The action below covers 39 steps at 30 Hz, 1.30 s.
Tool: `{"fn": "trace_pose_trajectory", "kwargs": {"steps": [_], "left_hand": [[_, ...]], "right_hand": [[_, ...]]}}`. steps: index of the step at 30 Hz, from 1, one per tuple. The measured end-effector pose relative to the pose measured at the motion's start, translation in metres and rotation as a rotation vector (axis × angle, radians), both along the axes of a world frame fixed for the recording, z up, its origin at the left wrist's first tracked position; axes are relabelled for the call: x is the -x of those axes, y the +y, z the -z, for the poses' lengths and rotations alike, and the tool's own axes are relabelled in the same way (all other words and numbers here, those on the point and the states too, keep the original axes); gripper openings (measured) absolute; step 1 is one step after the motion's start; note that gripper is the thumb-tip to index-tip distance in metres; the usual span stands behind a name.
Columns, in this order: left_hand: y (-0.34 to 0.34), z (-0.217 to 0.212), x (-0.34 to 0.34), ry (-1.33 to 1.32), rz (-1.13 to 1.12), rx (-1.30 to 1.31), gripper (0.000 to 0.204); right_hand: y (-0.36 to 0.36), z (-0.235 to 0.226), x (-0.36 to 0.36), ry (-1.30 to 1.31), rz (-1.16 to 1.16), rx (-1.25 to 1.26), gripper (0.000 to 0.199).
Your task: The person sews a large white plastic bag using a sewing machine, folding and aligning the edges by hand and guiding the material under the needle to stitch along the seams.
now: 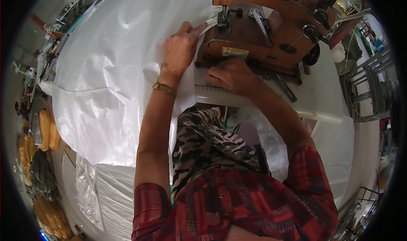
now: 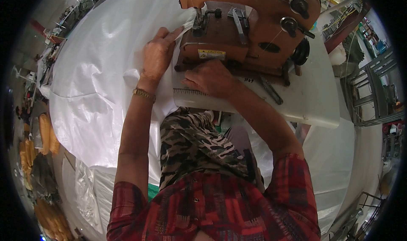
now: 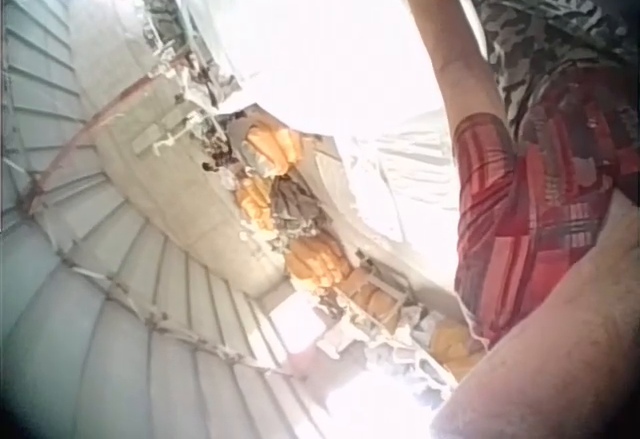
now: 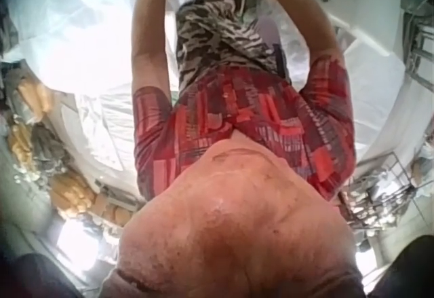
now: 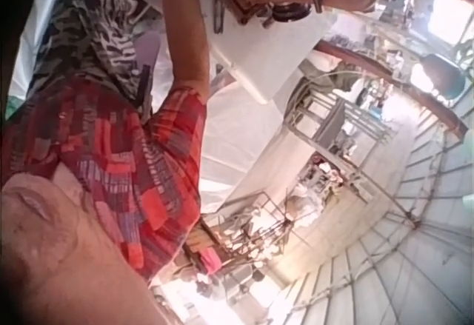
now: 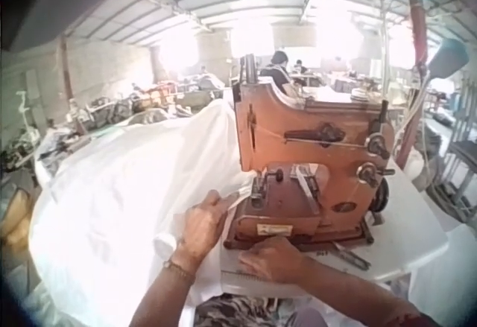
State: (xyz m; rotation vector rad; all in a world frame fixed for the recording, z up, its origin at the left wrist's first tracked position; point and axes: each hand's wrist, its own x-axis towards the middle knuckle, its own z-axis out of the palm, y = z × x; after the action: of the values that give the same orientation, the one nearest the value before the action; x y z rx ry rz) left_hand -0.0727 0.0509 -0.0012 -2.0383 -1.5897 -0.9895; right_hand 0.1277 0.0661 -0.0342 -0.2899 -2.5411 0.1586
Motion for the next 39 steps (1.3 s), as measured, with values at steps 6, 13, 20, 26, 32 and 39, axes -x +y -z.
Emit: {"fn": "trace_pose_trajectory", "kwargs": {"steps": [6, 13, 20, 26, 32, 39], "left_hand": [[0.017, 0.003, 0.004, -0.011, -0.004, -0.002, 0.038], [0.038, 0.009, 0.007, -0.058, -0.053, 0.067, 0.036], [0.043, 0.026, 0.034, -0.47, -0.031, -0.111, 0.022], [0.019, 0.029, 0.038, -0.63, -0.127, -0.075, 0.016], [0.013, 0.037, 0.033, -0.436, -0.274, -0.12, 0.02], [0.014, 0.043, 0.041, -0.431, -0.251, -0.137, 0.021]], "right_hand": [[-0.004, -0.003, 0.001, -0.044, 0.027, 0.03, 0.024], [-0.005, -0.005, 0.002, -0.063, 0.025, 0.011, 0.023], [-0.002, -0.006, 0.002, -0.059, 0.011, 0.035, 0.024], [0.0, -0.007, -0.003, -0.045, -0.009, 0.075, 0.025], [-0.009, -0.008, -0.008, 0.027, -0.019, -0.02, 0.023], [-0.042, 0.0, -0.082, 0.186, 0.517, -0.333, 0.018]]}}
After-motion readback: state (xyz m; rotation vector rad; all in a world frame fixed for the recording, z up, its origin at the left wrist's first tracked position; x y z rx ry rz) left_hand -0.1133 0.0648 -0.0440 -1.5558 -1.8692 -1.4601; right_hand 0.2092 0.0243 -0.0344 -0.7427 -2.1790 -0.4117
